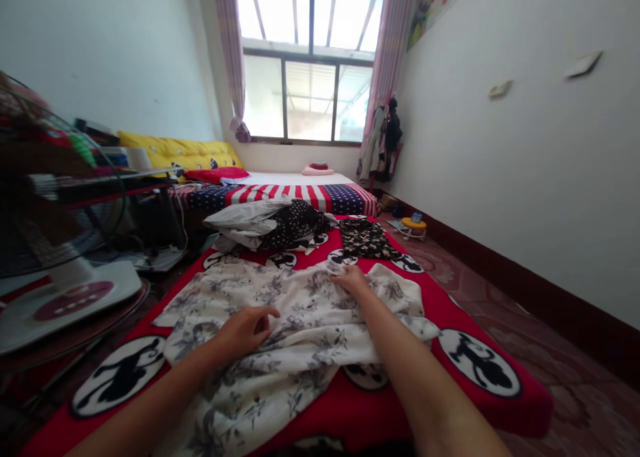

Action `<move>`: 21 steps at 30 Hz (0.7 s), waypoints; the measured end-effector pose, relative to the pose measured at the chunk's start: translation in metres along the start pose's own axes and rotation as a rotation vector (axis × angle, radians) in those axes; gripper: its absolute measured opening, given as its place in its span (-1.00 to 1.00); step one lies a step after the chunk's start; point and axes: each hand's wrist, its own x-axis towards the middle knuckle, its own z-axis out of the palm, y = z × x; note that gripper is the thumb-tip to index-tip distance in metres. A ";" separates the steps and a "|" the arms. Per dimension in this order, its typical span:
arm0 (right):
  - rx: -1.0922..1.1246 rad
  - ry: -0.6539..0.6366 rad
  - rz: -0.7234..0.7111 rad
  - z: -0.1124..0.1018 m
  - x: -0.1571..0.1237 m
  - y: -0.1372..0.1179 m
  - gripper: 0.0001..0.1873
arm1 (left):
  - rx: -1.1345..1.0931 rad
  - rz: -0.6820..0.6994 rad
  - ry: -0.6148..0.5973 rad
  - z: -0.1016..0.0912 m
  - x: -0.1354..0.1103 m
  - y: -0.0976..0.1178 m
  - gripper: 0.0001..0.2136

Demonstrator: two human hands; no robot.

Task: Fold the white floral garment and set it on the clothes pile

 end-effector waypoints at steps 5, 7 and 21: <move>0.096 -0.062 -0.094 -0.019 -0.034 -0.043 -0.57 | -0.047 -0.053 0.215 -0.018 0.008 -0.008 -0.28; 0.132 -0.146 -0.153 -0.034 -0.055 -0.064 -0.57 | -0.078 -0.060 0.319 -0.026 0.018 -0.015 -0.24; -0.026 -0.852 0.197 -0.131 -0.137 -0.115 -0.61 | -0.071 -0.105 -0.302 -0.070 0.023 -0.043 -0.94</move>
